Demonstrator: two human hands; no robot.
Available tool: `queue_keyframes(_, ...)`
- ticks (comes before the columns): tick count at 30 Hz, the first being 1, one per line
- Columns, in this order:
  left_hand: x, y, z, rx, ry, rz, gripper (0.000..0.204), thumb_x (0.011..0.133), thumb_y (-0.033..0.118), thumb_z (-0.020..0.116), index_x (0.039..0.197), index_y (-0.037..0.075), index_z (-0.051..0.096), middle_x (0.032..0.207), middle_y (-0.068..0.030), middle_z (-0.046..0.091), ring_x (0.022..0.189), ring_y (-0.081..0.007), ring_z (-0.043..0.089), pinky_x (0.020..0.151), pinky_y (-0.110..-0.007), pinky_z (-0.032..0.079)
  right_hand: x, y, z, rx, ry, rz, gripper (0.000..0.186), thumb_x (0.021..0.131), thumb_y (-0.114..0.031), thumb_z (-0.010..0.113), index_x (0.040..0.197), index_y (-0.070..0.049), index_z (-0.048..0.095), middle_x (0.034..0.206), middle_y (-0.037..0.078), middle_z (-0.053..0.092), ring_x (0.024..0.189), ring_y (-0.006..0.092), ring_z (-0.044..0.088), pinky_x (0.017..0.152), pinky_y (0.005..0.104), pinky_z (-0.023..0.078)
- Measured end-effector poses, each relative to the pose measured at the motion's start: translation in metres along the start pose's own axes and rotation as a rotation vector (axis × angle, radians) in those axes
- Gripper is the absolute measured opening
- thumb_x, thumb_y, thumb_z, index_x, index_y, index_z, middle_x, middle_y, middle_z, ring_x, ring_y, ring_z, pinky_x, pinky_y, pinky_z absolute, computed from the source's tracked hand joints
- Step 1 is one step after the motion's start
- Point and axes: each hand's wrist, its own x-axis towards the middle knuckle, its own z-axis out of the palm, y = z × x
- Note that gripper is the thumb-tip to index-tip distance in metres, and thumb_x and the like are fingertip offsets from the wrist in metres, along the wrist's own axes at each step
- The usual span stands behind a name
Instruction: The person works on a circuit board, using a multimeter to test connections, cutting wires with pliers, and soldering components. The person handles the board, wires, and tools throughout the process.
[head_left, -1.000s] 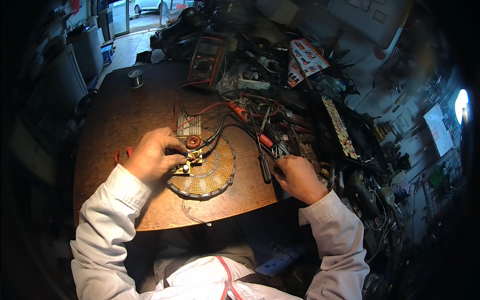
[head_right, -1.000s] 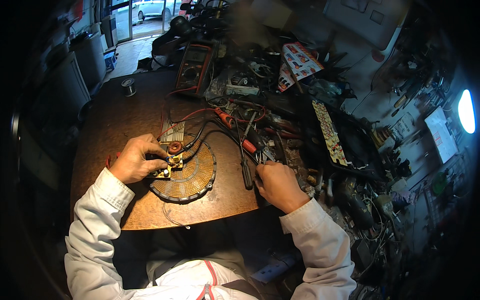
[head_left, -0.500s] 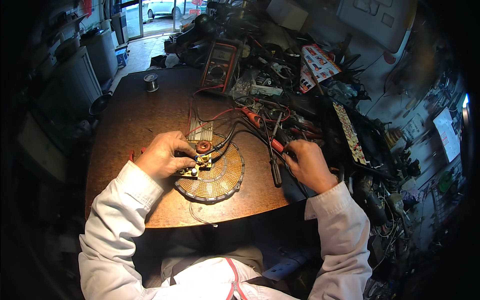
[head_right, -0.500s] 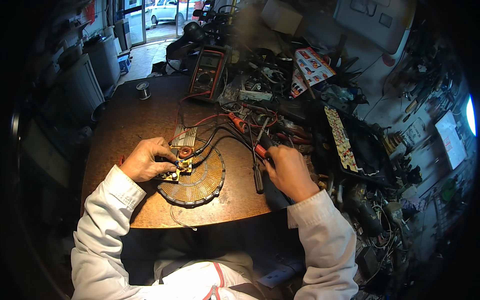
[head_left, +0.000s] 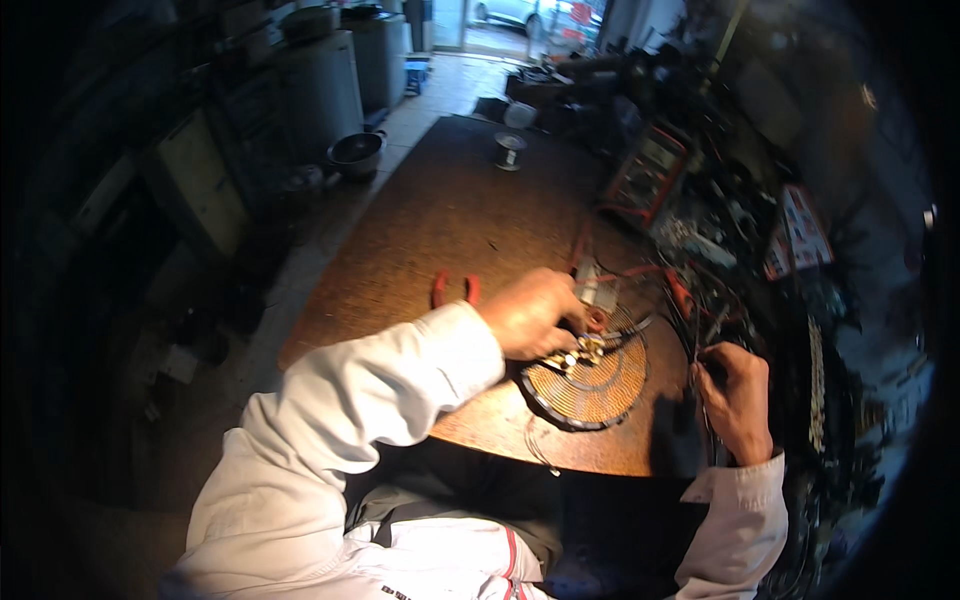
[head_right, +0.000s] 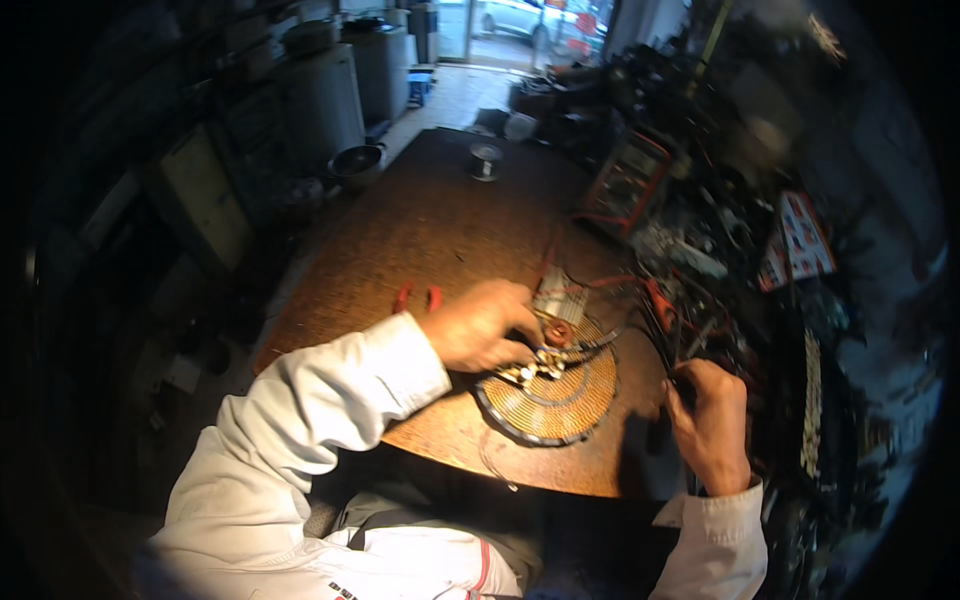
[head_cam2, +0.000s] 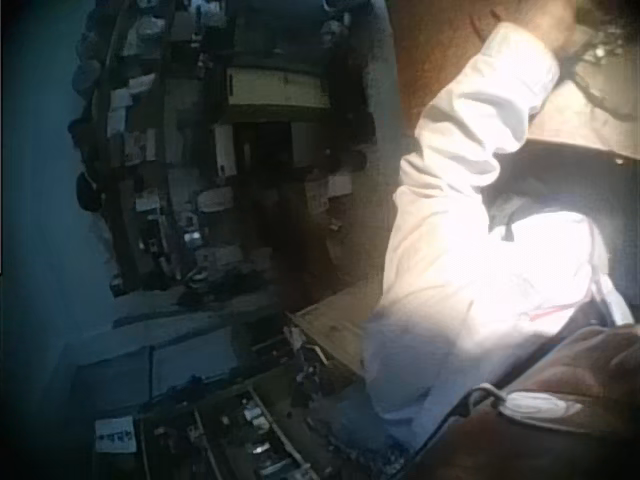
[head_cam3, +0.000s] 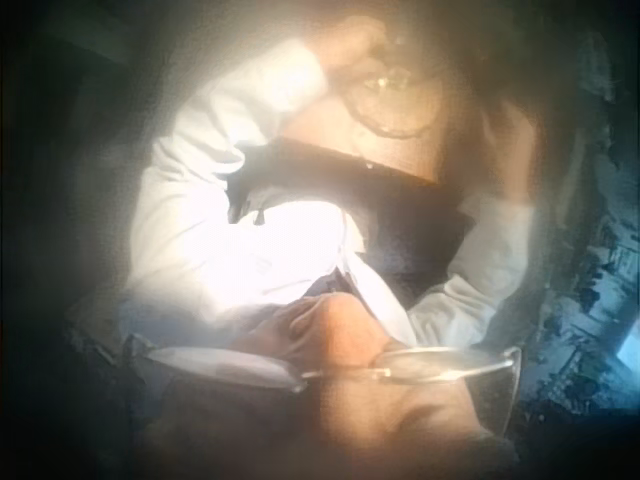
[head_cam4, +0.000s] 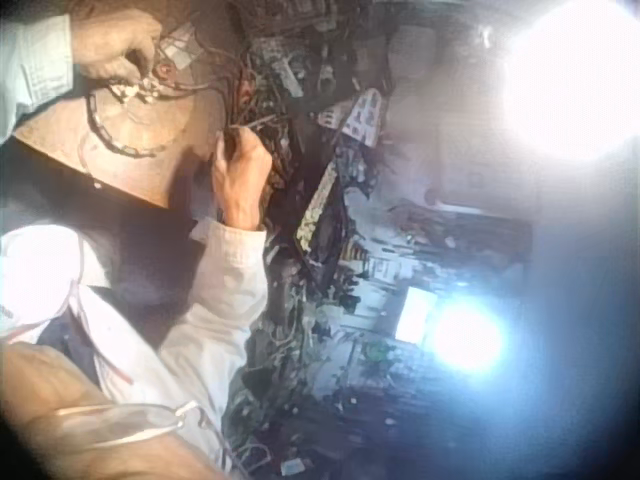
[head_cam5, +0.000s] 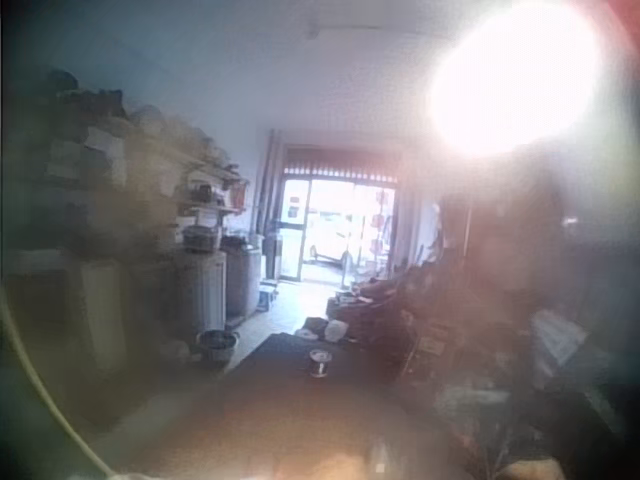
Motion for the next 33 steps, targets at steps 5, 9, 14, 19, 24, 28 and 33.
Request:
queue_keyframes(5, -0.002, 0.011, -0.005, 0.01, -0.061, -0.19, 0.019, 0.079, 0.01, 0.082, 0.097, 0.006, 0.08, 0.098, -0.015, 0.067, 0.099, -0.0354, 0.064, 0.086, -0.045, 0.053, 0.075, -0.094, 0.017, 0.272, -0.139, -0.192, 0.02, 0.08, 0.011, 0.074, 0.098, 0.005, 0.068, 0.086, 0.014, 0.069, 0.077, 0.0209, 0.072, 0.068, 0.0302, 0.057)
queue_keyframes(9, -0.007, -0.005, 0.005, 0.059, -0.042, -0.125, 0.03, 0.087, 0.008, 0.069, 0.116, 0.009, 0.074, 0.117, -0.0153, 0.071, 0.114, -0.0332, 0.066, 0.095, -0.042, 0.054, 0.144, -0.158, 0.068, 0.057, -0.417, -0.497, 0.037, 0.076, 0.007, 0.073, 0.112, 0.002, 0.069, 0.104, 0.017, 0.072, 0.097, 0.0315, 0.072, 0.084, 0.0379, 0.059)
queue_keyframes(14, -0.001, -0.001, 0.02, 0.041, -0.027, -0.111, 0.032, 0.088, 0.01, 0.067, 0.12, 0.01, 0.073, 0.12, -0.0155, 0.071, 0.115, -0.0337, 0.066, 0.096, -0.043, 0.054, 0.185, -0.179, 0.147, -0.17, -0.855, -0.555, 0.048, 0.08, 0.004, 0.066, 0.128, -0.006, 0.068, 0.118, 0.02, 0.069, 0.112, 0.0392, 0.066, 0.095, 0.0434, 0.056)
queue_keyframes(19, -0.006, 0.007, 0.008, 0.019, -0.082, -0.165, 0.031, 0.088, 0.009, 0.067, 0.117, 0.009, 0.073, 0.12, -0.0162, 0.071, 0.117, -0.0337, 0.066, 0.096, -0.043, 0.054, 0.173, -0.187, 0.17, -0.161, -0.898, -0.684, 0.035, 0.094, -0.008, 0.061, 0.128, -0.009, 0.067, 0.124, 0.02, 0.067, 0.118, 0.0355, 0.064, 0.094, 0.0431, 0.056)
queue_keyframes(24, -0.008, 0.013, 0.004, 0.004, -0.121, -0.214, 0.029, 0.087, 0.007, 0.067, 0.115, 0.009, 0.074, 0.12, -0.0169, 0.071, 0.118, -0.0338, 0.065, 0.096, -0.043, 0.054, 0.188, -0.184, 0.174, -0.195, -1.045, -0.661, 0.044, 0.087, -0.009, 0.072, 0.131, -0.009, 0.067, 0.126, 0.019, 0.063, 0.121, 0.0365, 0.06, 0.091, 0.0393, 0.056)
queue_keyframes(28, -0.005, 0.015, 0.005, 0.005, -0.158, -0.263, 0.028, 0.086, 0.006, 0.066, 0.113, 0.008, 0.074, 0.12, -0.0175, 0.071, 0.12, -0.0338, 0.065, 0.096, -0.044, 0.054, 0.19, -0.188, 0.163, -0.29, -1.033, -0.597, 0.033, 0.087, -0.015, 0.074, 0.117, -0.003, 0.071, 0.102, 0.021, 0.071, 0.096, 0.0375, 0.07, 0.078, 0.0428, 0.057)
queue_keyframes(33, -0.002, 0.023, -0.002, -0.018, -0.231, -0.356, 0.026, 0.085, 0.005, 0.066, 0.11, 0.007, 0.075, 0.12, -0.0182, 0.071, 0.121, -0.0338, 0.064, 0.096, -0.044, 0.054, 0.188, -0.159, 0.168, -0.064, -0.964, -0.6, 0.033, 0.087, -0.017, 0.074, 0.117, -0.003, 0.071, 0.095, 0.021, 0.072, 0.087, 0.0394, 0.07, 0.074, 0.0428, 0.057)
